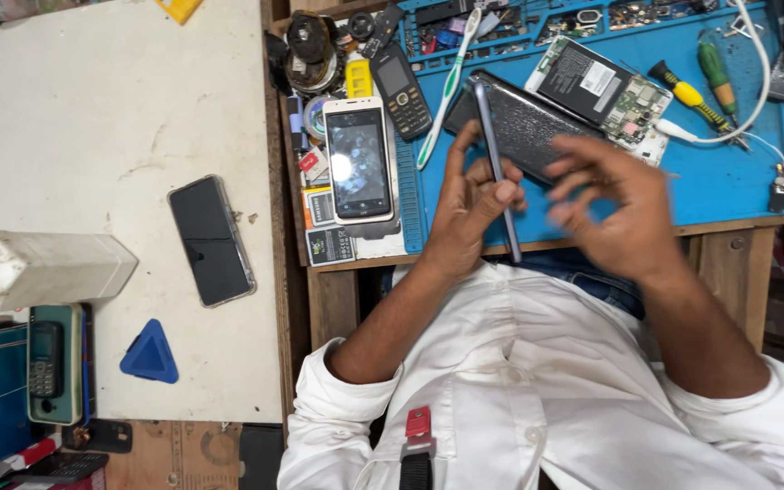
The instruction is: The person handles a smartphone, connects a charging cable, and then uses a screwdriver to remove screws from the back of the device. The person then opens the back cover to expose the internal components.
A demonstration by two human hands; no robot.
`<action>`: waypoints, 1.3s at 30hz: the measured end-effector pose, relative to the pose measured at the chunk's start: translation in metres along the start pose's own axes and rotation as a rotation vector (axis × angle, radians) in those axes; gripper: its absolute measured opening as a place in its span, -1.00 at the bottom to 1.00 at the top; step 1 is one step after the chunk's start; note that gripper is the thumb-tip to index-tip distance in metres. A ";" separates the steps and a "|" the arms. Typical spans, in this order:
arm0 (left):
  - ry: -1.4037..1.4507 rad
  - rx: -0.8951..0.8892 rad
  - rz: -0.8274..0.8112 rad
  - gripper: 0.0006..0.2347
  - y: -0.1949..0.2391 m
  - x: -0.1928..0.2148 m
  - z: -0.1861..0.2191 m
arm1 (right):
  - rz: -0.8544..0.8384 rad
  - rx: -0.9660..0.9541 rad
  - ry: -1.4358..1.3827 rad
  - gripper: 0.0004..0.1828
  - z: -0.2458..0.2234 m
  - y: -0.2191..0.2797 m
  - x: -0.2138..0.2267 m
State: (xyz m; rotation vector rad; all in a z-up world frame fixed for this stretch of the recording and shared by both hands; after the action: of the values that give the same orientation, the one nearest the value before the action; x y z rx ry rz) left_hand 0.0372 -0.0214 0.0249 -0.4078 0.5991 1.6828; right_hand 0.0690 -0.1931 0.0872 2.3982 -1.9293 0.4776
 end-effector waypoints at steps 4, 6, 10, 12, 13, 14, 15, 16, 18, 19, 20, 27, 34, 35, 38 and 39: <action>0.045 -0.172 -0.046 -0.18 0.006 -0.012 0.016 | -0.163 0.098 0.013 0.01 -0.014 0.009 -0.028; 0.024 -0.193 -0.081 -0.20 0.011 -0.018 0.022 | -0.203 -0.004 -0.137 0.04 -0.010 0.011 -0.037; -0.242 -0.313 -0.131 -0.17 0.018 -0.026 0.041 | -0.320 -0.158 -0.478 0.13 0.004 0.012 -0.041; -0.380 -0.409 -0.146 -0.15 0.019 -0.029 0.053 | -0.307 -0.118 -0.444 0.15 0.011 0.012 -0.037; -0.339 -0.397 -0.131 -0.11 0.020 -0.028 0.058 | -0.306 -0.139 -0.494 0.14 0.016 0.013 -0.036; -0.299 -0.384 -0.114 -0.07 0.021 -0.027 0.062 | -0.306 -0.162 -0.546 0.13 0.021 0.015 -0.035; -0.259 -0.371 -0.097 -0.03 0.021 -0.027 0.066 | -0.307 -0.185 -0.597 0.12 0.025 0.016 -0.035; -0.266 -0.396 -0.079 -0.09 0.021 -0.026 0.072 | -0.305 -0.193 -0.619 0.12 0.029 0.017 -0.035; -0.280 -0.443 -0.043 -0.20 0.020 -0.025 0.082 | -0.299 -0.211 -0.662 0.12 0.037 0.018 -0.035; -0.344 -0.464 -0.023 -0.24 0.020 -0.024 0.086 | -0.300 -0.230 -0.650 0.12 0.041 0.019 -0.037; -0.407 -0.484 -0.004 -0.27 0.020 -0.023 0.090 | -0.299 -0.248 -0.638 0.13 0.044 0.020 -0.038; -0.666 -0.802 0.033 -0.39 0.028 -0.031 0.113 | -0.341 -0.234 -0.610 0.05 0.044 0.019 -0.040; -0.726 -0.827 -0.047 -0.45 0.027 -0.027 0.120 | -0.344 -0.212 -0.621 0.06 0.051 0.023 -0.039; -0.723 -0.851 -0.064 -0.47 0.028 -0.028 0.122 | -0.343 -0.220 -0.630 0.07 0.054 0.024 -0.039; -0.805 -0.887 -0.121 -0.53 0.027 -0.029 0.122 | -0.330 -0.224 -0.660 0.10 0.060 0.024 -0.040; -0.847 -0.893 -0.142 -0.56 0.026 -0.029 0.121 | -0.324 -0.222 -0.671 0.12 0.061 0.023 -0.040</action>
State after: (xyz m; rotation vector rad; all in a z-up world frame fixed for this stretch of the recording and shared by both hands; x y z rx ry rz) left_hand 0.0247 0.0239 0.1433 -0.2967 -0.8136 1.7145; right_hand 0.0525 -0.1734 0.0153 2.8505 -1.5683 -0.5941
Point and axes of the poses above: each hand's wrist, its own y-axis away from the middle knuckle, its own x-axis out of the back of the hand, z = x × y, the point moved 6 cm from there along -y, towards the middle knuckle, and after that the axes turned 12 degrees about z, right-handed, at the moved point
